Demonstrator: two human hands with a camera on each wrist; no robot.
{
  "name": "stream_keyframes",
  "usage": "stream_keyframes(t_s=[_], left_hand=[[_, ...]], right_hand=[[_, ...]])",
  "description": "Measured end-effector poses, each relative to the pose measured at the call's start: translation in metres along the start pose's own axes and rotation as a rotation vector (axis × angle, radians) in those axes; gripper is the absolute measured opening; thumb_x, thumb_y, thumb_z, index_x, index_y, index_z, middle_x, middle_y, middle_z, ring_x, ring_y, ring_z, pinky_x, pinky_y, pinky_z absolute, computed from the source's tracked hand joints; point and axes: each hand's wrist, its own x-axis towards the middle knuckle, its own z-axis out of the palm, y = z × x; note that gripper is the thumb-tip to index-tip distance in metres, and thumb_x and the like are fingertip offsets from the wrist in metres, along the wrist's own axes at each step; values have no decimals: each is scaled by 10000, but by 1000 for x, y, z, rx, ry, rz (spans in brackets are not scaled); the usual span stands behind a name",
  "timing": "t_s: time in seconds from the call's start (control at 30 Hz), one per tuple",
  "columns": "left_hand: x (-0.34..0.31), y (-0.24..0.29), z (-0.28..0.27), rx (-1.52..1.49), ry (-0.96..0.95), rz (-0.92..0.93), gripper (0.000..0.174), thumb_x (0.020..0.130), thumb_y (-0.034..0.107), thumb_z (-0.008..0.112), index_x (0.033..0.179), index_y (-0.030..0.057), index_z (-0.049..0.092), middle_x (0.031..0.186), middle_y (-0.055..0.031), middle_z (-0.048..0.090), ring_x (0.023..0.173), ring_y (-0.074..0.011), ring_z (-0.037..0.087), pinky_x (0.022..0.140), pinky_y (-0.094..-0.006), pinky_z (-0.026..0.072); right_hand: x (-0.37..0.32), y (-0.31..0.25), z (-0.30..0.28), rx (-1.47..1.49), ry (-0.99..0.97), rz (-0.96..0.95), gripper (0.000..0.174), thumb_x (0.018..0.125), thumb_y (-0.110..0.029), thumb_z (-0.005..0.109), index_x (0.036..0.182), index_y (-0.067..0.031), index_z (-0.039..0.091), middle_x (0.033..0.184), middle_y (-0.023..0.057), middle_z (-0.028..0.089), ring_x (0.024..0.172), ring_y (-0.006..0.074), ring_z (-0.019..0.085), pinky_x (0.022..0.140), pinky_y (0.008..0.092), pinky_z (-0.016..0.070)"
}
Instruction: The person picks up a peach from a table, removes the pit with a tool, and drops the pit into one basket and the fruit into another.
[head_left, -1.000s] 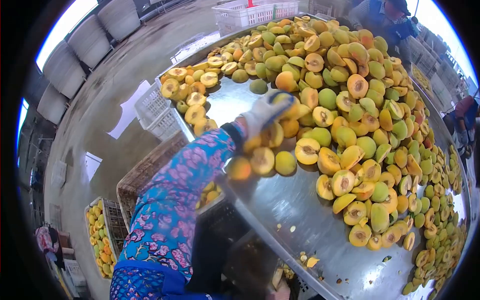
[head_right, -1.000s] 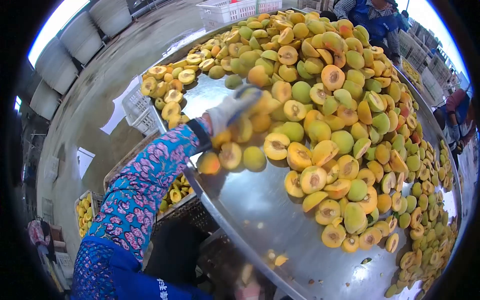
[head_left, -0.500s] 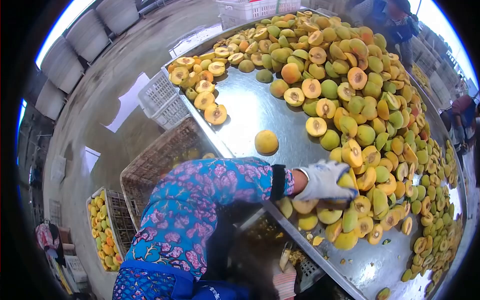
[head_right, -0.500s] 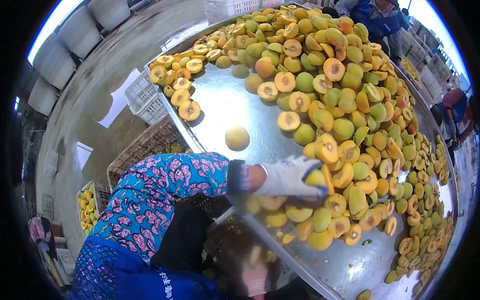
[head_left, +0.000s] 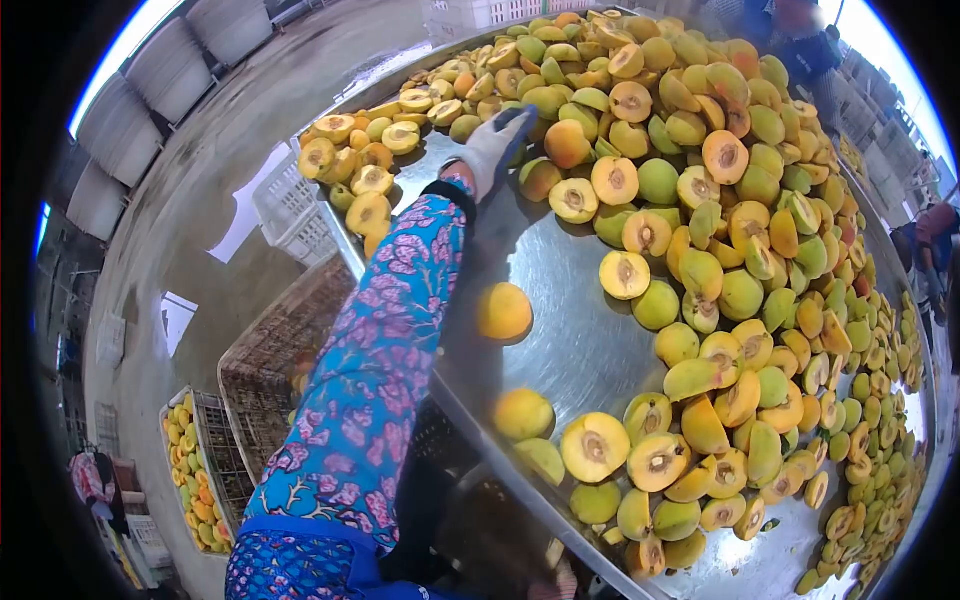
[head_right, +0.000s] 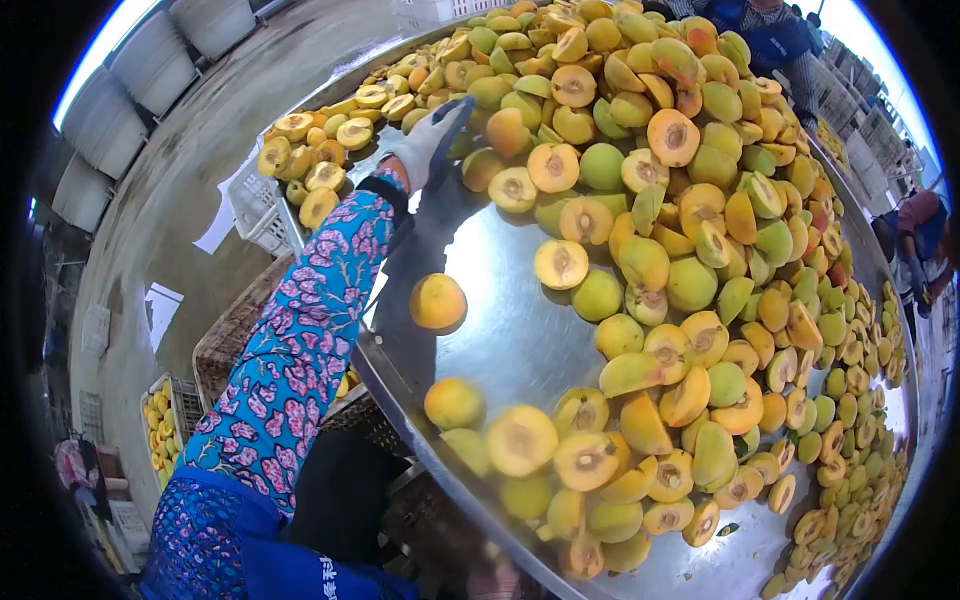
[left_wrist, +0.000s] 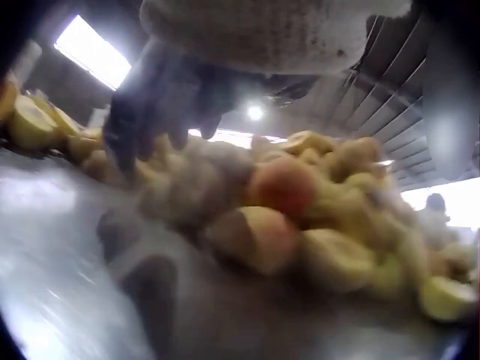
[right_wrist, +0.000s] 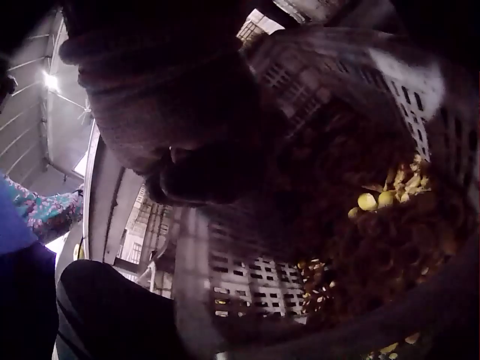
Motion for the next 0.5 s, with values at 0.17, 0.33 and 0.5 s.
stream_keyframes(t_s=[0.17,0.33,0.5], left_hand=[[-10,7,50,5,-95,114,541,821,332,719,1220,10,548,1138,-98,608,998,-143,579,859,-257,466],[-82,54,51,243,-327,48,640,784,397,731,1247,6,523,1071,-139,634,914,-182,608,813,-291,493],[-172,69,69,430,-537,113,895,727,485,733,1389,14,358,1336,-248,444,1247,-341,447,1034,-372,372]], right_hand=[[-8,7,7,53,132,-164,340,842,-257,611,1069,-5,585,855,288,610,809,457,592,672,479,470],[-23,-24,-8,77,-97,129,287,829,-237,610,1002,-9,589,843,279,611,803,446,598,670,465,472],[-39,-14,5,157,-30,-20,240,837,-237,615,945,-23,597,765,206,607,728,357,610,655,435,467]])
